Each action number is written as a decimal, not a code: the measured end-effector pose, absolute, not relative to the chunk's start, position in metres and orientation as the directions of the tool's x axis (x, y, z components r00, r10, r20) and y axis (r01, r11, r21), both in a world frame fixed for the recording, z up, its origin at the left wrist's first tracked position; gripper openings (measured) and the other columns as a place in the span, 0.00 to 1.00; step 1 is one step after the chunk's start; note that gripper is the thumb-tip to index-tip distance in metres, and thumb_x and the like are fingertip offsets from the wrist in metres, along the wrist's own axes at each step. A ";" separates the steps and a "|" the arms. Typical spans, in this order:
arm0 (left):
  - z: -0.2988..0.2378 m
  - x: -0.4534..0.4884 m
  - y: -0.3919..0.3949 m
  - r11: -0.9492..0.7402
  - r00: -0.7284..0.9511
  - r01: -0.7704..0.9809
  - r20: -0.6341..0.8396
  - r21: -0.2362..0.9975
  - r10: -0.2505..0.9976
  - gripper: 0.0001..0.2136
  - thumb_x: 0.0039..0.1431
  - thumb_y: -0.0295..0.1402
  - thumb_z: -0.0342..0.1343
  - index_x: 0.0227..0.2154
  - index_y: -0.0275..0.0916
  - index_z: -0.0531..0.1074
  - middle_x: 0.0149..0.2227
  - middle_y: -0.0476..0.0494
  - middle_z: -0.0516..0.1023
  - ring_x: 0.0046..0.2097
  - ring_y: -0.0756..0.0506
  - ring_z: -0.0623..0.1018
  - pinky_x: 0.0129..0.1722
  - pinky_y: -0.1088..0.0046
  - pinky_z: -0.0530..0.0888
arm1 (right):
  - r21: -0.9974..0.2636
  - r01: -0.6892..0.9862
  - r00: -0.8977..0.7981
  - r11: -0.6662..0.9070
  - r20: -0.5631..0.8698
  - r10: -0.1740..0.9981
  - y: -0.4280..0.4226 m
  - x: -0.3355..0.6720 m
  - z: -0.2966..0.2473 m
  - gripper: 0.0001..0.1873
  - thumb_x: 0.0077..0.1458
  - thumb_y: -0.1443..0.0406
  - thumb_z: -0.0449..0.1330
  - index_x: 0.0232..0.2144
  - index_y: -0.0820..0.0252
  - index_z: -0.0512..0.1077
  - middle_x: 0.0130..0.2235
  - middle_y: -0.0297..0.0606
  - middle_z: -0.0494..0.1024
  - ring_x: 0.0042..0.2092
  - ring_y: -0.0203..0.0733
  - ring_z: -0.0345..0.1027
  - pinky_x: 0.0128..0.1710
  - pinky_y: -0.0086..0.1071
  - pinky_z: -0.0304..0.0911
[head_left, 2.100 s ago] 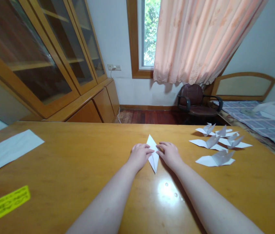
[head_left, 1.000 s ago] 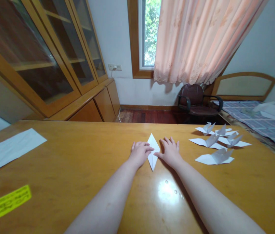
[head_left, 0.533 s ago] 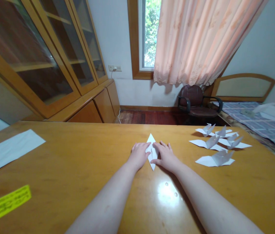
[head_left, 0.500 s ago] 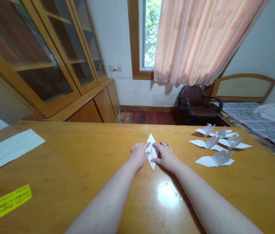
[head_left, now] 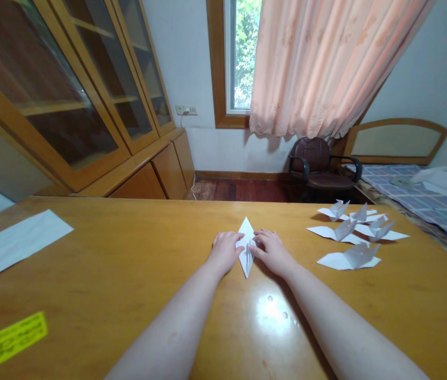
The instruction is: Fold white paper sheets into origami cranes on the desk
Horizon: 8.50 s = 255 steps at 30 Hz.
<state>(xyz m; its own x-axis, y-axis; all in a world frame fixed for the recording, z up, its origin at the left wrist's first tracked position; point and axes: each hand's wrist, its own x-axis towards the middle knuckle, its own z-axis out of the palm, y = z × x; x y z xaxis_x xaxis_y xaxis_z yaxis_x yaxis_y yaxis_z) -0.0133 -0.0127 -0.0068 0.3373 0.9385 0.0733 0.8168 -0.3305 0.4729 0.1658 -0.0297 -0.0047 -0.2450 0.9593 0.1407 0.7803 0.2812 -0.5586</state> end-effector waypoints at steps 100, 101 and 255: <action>-0.004 -0.014 -0.013 -0.344 0.374 0.688 0.093 0.639 0.923 0.18 0.55 0.32 0.50 0.49 0.40 0.68 0.48 0.40 0.73 0.49 0.42 0.71 0.50 0.66 0.64 | -0.505 0.836 -0.159 0.213 0.148 0.976 -0.026 0.174 0.001 0.12 0.53 0.65 0.52 0.35 0.57 0.74 0.34 0.39 0.77 0.38 0.42 0.67 0.39 0.31 0.58; -0.004 -0.014 -0.013 -0.337 0.367 0.689 0.093 0.642 0.926 0.17 0.56 0.33 0.49 0.48 0.41 0.69 0.47 0.41 0.74 0.48 0.42 0.72 0.48 0.67 0.65 | -0.510 0.838 -0.135 0.195 0.152 0.979 -0.026 0.174 0.000 0.12 0.53 0.65 0.52 0.36 0.57 0.73 0.35 0.39 0.77 0.39 0.42 0.67 0.39 0.31 0.58; -0.009 -0.021 -0.003 -0.120 0.078 0.684 0.091 0.720 0.993 0.14 0.54 0.40 0.48 0.21 0.37 0.69 0.21 0.50 0.71 0.24 0.51 0.68 0.23 0.76 0.58 | -0.587 0.682 -0.501 0.435 0.057 0.863 -0.047 0.154 0.014 0.10 0.52 0.61 0.56 0.31 0.53 0.77 0.38 0.35 0.79 0.41 0.41 0.72 0.41 0.30 0.63</action>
<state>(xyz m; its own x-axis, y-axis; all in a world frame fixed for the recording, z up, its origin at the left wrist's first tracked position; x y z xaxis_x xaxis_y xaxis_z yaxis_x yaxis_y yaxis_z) -0.0207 -0.0028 -0.0089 0.0775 0.9928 0.0913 0.6840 -0.1196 0.7196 0.1536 -0.0472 0.0144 -0.5014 0.8633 0.0574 0.6824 0.4354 -0.5872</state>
